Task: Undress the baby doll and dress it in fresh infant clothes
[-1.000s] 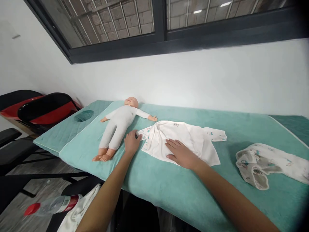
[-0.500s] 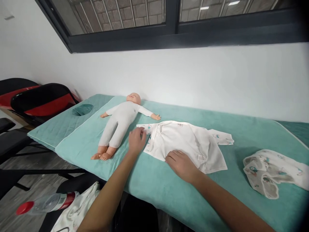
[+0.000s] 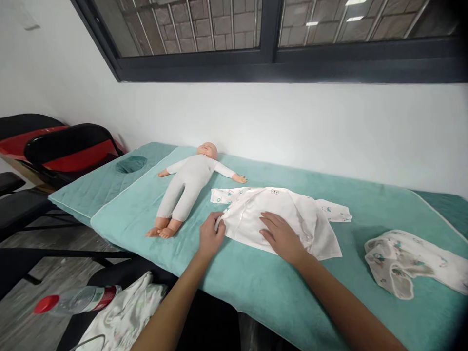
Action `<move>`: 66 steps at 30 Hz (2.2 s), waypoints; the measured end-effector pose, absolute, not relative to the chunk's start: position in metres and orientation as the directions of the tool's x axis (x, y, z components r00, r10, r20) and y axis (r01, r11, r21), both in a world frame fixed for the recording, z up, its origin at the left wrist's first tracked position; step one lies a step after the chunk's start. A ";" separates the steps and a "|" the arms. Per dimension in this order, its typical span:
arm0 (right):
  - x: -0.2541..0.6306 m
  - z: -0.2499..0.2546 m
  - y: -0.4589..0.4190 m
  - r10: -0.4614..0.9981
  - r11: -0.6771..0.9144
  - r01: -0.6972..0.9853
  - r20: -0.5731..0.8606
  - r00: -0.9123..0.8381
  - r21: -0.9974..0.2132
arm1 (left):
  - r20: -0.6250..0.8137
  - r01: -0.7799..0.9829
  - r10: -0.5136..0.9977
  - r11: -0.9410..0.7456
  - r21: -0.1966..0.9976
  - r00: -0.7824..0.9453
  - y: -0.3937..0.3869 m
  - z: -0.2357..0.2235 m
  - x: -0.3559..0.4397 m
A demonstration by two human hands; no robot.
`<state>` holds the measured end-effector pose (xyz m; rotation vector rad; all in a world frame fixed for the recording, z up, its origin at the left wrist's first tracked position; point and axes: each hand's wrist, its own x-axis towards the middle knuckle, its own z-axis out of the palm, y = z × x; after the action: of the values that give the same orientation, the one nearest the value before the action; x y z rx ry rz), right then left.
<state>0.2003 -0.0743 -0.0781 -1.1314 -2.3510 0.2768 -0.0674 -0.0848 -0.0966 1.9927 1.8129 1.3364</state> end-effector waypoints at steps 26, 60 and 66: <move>0.301 -0.085 -0.164 0.780 0.511 0.860 0.418 -0.465 0.002 | 0.492 0.824 0.752 -0.555 0.113 0.439 -0.091 -0.092 -0.059; 0.136 -0.093 0.031 0.944 0.295 0.934 0.214 -0.252 -0.201 | 0.662 0.872 0.719 -0.445 0.205 0.211 -0.082 -0.101 -0.062; 0.137 -0.087 0.002 0.919 0.393 0.877 0.150 -0.365 -0.275 | 0.649 0.788 0.756 -0.450 0.420 0.086 -0.090 -0.096 -0.066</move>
<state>0.1369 0.0025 -0.0874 -1.5769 -2.3770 0.2138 -0.0660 -0.0901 -0.0956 2.3416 1.6666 1.3580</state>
